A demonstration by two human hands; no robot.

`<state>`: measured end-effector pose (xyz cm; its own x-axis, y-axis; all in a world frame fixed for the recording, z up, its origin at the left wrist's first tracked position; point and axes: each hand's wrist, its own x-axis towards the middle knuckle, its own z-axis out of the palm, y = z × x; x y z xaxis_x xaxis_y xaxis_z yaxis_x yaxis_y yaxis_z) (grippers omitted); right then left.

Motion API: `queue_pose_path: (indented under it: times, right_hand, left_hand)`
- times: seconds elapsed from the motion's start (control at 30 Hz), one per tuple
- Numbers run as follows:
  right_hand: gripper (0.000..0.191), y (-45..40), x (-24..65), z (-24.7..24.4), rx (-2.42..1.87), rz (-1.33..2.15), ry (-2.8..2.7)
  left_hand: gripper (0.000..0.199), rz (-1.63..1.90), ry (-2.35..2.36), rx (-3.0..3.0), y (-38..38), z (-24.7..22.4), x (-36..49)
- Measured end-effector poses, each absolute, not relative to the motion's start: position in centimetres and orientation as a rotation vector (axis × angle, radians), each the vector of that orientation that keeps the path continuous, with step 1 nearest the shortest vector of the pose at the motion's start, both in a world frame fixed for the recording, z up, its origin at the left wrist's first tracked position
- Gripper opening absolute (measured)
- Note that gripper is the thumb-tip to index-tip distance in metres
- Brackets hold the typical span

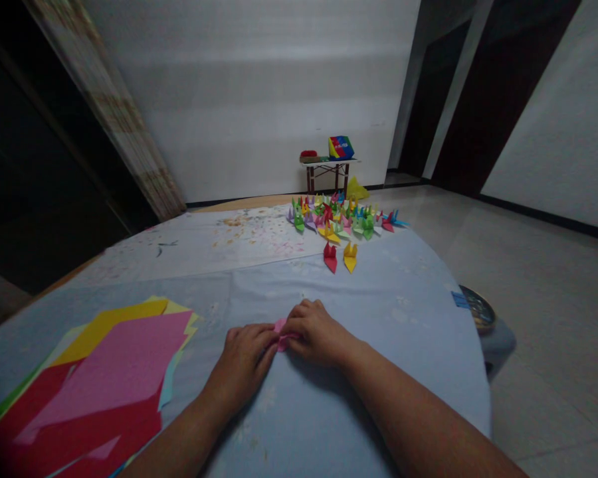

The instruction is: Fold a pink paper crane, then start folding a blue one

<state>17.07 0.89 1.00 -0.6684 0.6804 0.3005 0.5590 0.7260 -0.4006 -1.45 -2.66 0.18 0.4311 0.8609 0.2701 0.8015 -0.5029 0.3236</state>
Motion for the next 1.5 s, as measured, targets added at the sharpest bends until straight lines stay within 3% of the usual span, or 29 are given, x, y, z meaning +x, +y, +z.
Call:
queue_pose_path:
  times: [0.57, 0.9, 1.5]
  right_hand:
    - [0.013, 1.3, 17.7, 0.9, -0.999, 0.324, -2.59]
    - [0.013, 1.6, 17.7, -0.1, -0.968, 0.465, -2.512]
    - [0.014, 2.0, 16.8, -0.7, -1.211, 0.633, -2.315]
  left_hand:
    - [0.016, 0.542, 1.419, 2.605, -2.7, 0.6, -1.6]
    - [0.017, 0.515, 1.463, 2.564, -2.7, 0.5, -1.3]
    - [0.015, 0.781, 1.582, 2.322, -2.4, -0.6, -0.6]
